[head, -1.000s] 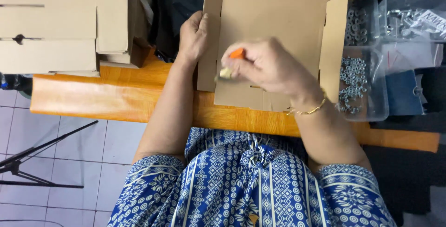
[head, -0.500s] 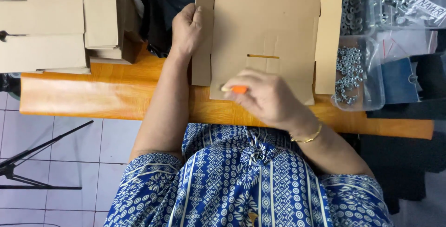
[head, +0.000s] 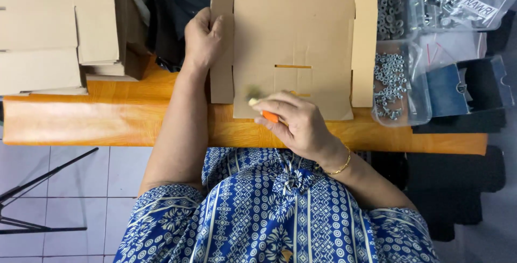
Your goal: Applying adhesive to a cardboard box and inserting a protective lining
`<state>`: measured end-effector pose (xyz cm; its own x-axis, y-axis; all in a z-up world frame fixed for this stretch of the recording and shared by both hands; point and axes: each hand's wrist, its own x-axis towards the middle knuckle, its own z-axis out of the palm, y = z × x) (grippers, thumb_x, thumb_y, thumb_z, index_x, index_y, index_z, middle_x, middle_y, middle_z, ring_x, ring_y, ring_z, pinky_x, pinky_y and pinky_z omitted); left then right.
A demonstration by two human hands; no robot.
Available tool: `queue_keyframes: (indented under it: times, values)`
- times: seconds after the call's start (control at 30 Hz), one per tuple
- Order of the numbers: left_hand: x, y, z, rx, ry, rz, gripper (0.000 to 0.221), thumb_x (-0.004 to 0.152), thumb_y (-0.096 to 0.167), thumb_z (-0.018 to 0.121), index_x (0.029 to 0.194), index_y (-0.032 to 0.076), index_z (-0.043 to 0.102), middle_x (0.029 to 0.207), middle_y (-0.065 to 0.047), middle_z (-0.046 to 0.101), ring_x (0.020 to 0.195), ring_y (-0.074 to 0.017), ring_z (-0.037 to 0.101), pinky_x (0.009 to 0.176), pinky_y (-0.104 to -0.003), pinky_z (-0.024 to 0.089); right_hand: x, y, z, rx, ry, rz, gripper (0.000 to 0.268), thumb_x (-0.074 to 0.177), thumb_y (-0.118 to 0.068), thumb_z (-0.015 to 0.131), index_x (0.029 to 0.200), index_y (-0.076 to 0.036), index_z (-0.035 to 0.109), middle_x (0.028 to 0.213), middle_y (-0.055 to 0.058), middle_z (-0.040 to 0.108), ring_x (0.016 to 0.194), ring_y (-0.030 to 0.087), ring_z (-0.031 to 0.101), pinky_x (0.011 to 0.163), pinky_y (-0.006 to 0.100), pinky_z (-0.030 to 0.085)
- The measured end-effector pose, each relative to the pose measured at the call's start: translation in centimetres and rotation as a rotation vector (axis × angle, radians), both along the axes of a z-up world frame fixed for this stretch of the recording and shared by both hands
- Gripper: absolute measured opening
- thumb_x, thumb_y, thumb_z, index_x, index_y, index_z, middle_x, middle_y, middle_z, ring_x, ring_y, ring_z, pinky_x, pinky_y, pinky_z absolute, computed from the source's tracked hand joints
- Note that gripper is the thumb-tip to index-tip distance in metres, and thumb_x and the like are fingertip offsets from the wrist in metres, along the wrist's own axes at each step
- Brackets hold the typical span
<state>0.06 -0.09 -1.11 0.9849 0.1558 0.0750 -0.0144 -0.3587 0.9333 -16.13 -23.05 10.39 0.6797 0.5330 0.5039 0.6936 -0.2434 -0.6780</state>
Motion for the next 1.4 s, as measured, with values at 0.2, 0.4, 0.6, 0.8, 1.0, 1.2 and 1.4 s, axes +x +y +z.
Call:
queue_keyframes:
  times: [0.2, 0.4, 0.6, 0.8, 1.0, 1.2, 1.4]
  values:
    - [0.4, 0.3, -0.9, 0.010, -0.051, -0.026, 0.020, 0.094, 0.022, 0.060, 0.078, 0.014, 0.053, 0.074, 0.008, 0.054, 0.073, -0.0079, 0.047, 0.063, -0.029, 0.043, 2.1, -4.6, 0.5, -0.194, -0.263, -0.415, 0.014, 0.106, -0.008, 0.066, 0.111, 0.005, 0.069, 0.102, 0.018, 0.070, 0.087, 0.029, 0.066, 0.077, 0.039, 0.055]
    - [-0.1, -0.1, 0.6, 0.009, -0.002, -0.037, 0.020, 0.091, 0.026, 0.060, 0.079, 0.014, 0.050, 0.075, 0.007, 0.053, 0.071, -0.0097, 0.047, 0.060, -0.031, 0.045, 2.3, -5.8, -3.5, -0.349, -0.388, -0.588, 0.017, 0.102, -0.016, 0.073, 0.096, 0.000, 0.075, 0.084, 0.013, 0.071, 0.063, 0.016, 0.055, 0.052, 0.026, 0.042]
    - [0.0, 0.1, 0.5, 0.027, 0.008, -0.019, 0.019, 0.087, 0.031, 0.060, 0.080, 0.014, 0.055, 0.075, 0.008, 0.054, 0.072, -0.0090, 0.048, 0.063, -0.031, 0.045, -0.7, -2.8, -0.1, 0.131, 0.112, -0.167, 0.019, 0.102, -0.012, 0.065, 0.115, 0.001, 0.067, 0.109, 0.018, 0.074, 0.090, 0.025, 0.073, 0.081, 0.030, 0.059]
    - [0.0, -0.1, 0.5, -0.026, -0.010, -0.039, 0.021, 0.089, 0.028, 0.063, 0.078, 0.014, 0.052, 0.074, 0.007, 0.054, 0.071, -0.0080, 0.048, 0.059, -0.030, 0.045, 1.1, -8.4, -1.6, -0.387, -0.382, -0.692, 0.009, 0.106, -0.006, 0.077, 0.107, 0.002, 0.075, 0.099, 0.016, 0.071, 0.081, 0.032, 0.068, 0.073, 0.040, 0.053]
    - [0.6, 0.2, -0.7, 0.043, -0.030, -0.027, 0.023, 0.088, 0.027, 0.059, 0.075, 0.017, 0.043, 0.072, 0.009, 0.045, 0.070, -0.0074, 0.042, 0.059, -0.031, 0.039, -2.8, -2.9, 0.9, 0.025, 0.124, -0.153, 0.016, 0.102, -0.007, 0.061, 0.112, 0.004, 0.066, 0.108, 0.018, 0.071, 0.099, 0.029, 0.072, 0.093, 0.035, 0.059]
    - [0.7, 0.4, -1.1, 0.031, -0.040, -0.033, 0.024, 0.090, 0.025, 0.062, 0.076, 0.016, 0.045, 0.074, 0.009, 0.047, 0.071, -0.0070, 0.044, 0.060, -0.029, 0.041, -1.1, -8.3, -0.1, -0.195, -0.320, -0.550, 0.015, 0.106, -0.003, 0.068, 0.114, 0.010, 0.070, 0.101, 0.023, 0.069, 0.085, 0.032, 0.066, 0.074, 0.040, 0.056]
    - [1.0, 0.8, -1.6, 0.063, -0.079, -0.087, 0.018, 0.097, 0.019, 0.061, 0.082, 0.014, 0.051, 0.078, 0.006, 0.057, 0.073, -0.0083, 0.050, 0.060, -0.030, 0.043, -3.0, -5.7, -2.5, -0.278, -0.247, -0.486, 0.020, 0.102, -0.020, 0.066, 0.096, -0.001, 0.067, 0.092, 0.013, 0.062, 0.070, 0.019, 0.055, 0.057, 0.029, 0.050]
